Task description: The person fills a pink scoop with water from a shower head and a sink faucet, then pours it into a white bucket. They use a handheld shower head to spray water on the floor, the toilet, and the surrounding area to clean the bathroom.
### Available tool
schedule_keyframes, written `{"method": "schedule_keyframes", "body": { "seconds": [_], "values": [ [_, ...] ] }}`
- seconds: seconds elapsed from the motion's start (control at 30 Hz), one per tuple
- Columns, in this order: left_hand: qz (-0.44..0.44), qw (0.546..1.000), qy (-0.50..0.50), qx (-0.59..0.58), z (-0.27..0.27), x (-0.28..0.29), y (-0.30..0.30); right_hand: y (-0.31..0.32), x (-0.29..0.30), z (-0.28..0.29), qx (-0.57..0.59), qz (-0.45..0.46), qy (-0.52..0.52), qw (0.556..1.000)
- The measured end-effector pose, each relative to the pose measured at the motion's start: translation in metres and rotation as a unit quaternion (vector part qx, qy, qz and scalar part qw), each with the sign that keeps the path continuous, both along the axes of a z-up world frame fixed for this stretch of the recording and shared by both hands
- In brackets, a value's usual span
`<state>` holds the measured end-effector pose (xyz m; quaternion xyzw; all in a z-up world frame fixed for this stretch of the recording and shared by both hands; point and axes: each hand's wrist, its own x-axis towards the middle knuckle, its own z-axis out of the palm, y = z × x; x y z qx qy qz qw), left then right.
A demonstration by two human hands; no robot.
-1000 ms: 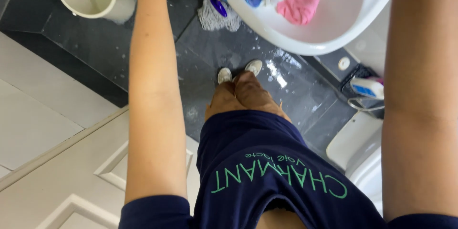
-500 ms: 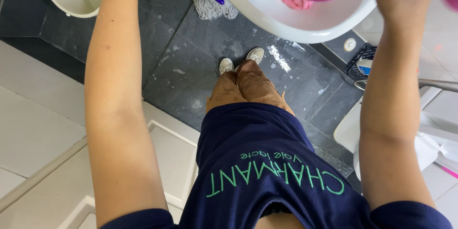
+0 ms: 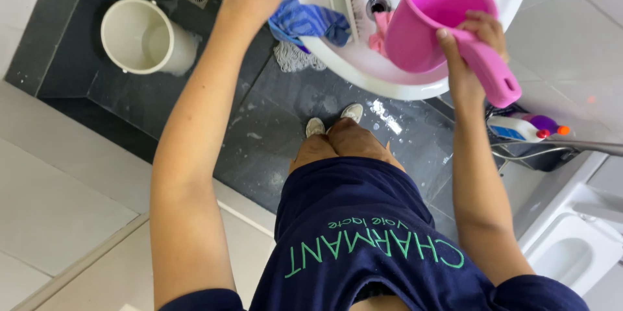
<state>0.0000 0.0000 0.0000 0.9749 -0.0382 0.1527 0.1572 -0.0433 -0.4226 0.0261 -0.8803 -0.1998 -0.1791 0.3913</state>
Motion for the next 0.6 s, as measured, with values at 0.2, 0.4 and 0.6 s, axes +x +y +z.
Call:
{"method": "schedule_keyframes", "body": {
  "seconds": [0.2,0.4,0.6],
  "values": [
    [-0.070,0.945,0.247,-0.203,0.012,-0.001,-0.111,0.014,-0.003,-0.016,0.098,-0.088,0.022,0.991],
    [-0.208,0.747,0.442,-0.452,-0.063,-0.019,-0.225,0.032,-0.007,-0.029,0.025,-0.109,-0.004,0.994],
    [-0.082,0.554,0.466,-0.685,-0.046,-0.046,-0.255,0.035,-0.013,0.007,0.155,-0.149,0.229,0.949]
  ]
}}
